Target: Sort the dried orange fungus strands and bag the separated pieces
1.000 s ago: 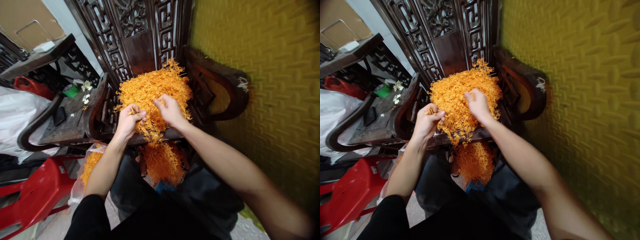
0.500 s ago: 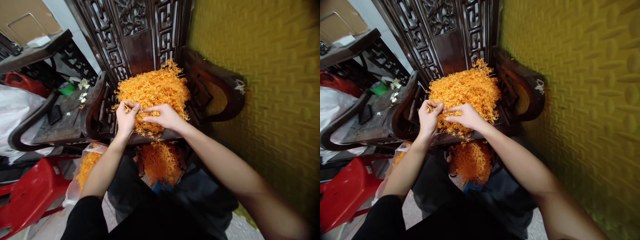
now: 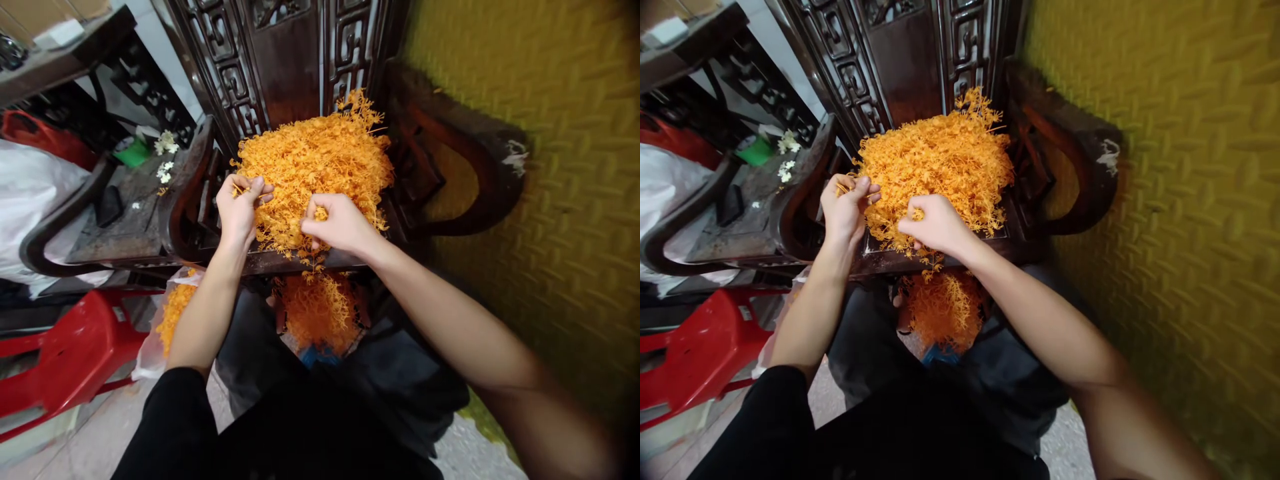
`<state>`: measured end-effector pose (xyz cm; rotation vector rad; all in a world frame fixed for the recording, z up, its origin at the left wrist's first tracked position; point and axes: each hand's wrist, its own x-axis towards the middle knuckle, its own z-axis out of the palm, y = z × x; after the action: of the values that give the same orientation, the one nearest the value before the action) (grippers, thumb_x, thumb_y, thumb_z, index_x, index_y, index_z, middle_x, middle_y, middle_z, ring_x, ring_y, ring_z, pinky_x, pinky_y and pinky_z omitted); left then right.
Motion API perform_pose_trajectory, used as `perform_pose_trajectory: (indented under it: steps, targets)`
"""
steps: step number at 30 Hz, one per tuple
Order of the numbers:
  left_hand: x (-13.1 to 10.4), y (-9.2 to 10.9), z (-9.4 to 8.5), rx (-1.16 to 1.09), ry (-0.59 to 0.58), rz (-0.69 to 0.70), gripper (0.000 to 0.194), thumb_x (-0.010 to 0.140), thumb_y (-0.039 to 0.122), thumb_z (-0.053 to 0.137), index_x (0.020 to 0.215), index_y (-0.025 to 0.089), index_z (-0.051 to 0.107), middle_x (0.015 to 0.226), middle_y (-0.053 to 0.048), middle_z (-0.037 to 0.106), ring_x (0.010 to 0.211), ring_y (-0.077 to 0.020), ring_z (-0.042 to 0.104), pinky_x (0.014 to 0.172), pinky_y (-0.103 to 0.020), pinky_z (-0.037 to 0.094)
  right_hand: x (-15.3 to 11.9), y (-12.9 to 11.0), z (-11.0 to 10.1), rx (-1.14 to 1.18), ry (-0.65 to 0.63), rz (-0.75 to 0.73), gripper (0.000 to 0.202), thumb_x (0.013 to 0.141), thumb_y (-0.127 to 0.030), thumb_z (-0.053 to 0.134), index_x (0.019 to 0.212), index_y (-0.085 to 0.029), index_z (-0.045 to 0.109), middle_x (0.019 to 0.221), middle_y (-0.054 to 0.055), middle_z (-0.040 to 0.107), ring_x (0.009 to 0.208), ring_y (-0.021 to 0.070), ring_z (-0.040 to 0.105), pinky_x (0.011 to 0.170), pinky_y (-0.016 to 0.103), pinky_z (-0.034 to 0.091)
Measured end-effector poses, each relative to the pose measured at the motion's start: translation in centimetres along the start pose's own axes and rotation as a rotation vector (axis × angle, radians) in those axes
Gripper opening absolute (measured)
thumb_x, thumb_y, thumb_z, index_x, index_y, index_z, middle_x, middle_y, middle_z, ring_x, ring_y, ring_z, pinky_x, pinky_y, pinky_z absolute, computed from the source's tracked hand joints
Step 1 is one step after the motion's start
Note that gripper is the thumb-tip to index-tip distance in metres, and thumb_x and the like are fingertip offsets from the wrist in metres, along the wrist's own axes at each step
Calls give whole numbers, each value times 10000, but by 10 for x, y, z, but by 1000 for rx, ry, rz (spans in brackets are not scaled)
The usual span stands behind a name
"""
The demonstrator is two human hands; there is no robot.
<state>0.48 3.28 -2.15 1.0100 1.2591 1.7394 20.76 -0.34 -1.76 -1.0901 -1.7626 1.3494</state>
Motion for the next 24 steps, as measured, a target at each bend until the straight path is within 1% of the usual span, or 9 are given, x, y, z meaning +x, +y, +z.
perform_pose_trajectory:
  steps: [4,7,9,12,15,18,20,22,24]
  targets:
    - [-10,3,5,-39,-47,-43,460,744,225,897,759,210,438,757,41,649,718,-131,748,623,-215,597,0,4,-11,104,-88,-44,162,741,-159,624,685,-201,477,946,48,740,524,123,636,572,325,486]
    - [-10,4,6,-99,-83,-87,439,758,209,886,773,208,448,761,42,666,750,-127,751,688,-230,617,-1,4,-13,-50,-160,-54,142,747,-163,633,695,-211,511,727,-3,670,548,131,588,589,318,458]
    - [-12,6,7,-135,-101,-137,421,765,197,879,786,207,459,777,41,684,787,-122,753,779,-259,634,0,6,-13,-203,-135,-136,127,752,-175,667,701,-211,557,657,-20,631,622,152,583,650,326,460]
    - [-20,10,11,-182,-142,-202,393,768,192,876,812,211,485,834,31,712,872,-137,762,934,-329,628,4,12,-9,-283,-68,-234,101,846,-300,711,864,-201,715,882,20,757,844,202,682,851,366,512]
    - [-30,10,17,-227,-201,-201,380,773,216,879,859,217,509,953,-2,735,1027,-190,761,1065,-411,579,8,17,1,-371,-27,-216,378,894,-491,728,1129,-200,784,1132,84,787,1059,263,722,1002,402,501]
    - [-31,3,19,-208,-271,-91,448,756,293,911,1026,238,557,1142,-43,717,1225,-261,707,1133,-474,520,10,18,10,-549,-34,-154,336,922,-484,703,992,-169,796,884,95,770,845,258,708,816,380,505]
    - [-25,-3,15,-133,-330,16,634,709,354,949,1201,279,558,1259,-62,684,1290,-294,669,1122,-481,518,11,16,10,-557,-34,-146,280,957,-398,656,830,-165,745,704,48,679,671,194,607,682,337,431]
    - [-19,-6,7,-17,-379,108,812,670,409,969,1342,327,520,1315,-74,663,1266,-300,679,1072,-462,546,11,13,3,-417,-56,-154,289,968,-371,640,765,-170,686,640,1,597,595,138,512,620,305,368]
    - [-14,-5,-2,108,-404,177,880,678,451,958,1416,351,489,1292,-81,679,1182,-278,716,1009,-428,575,11,9,-6,-204,-108,-117,341,966,-464,648,777,-181,655,577,-41,515,517,103,438,554,280,323]
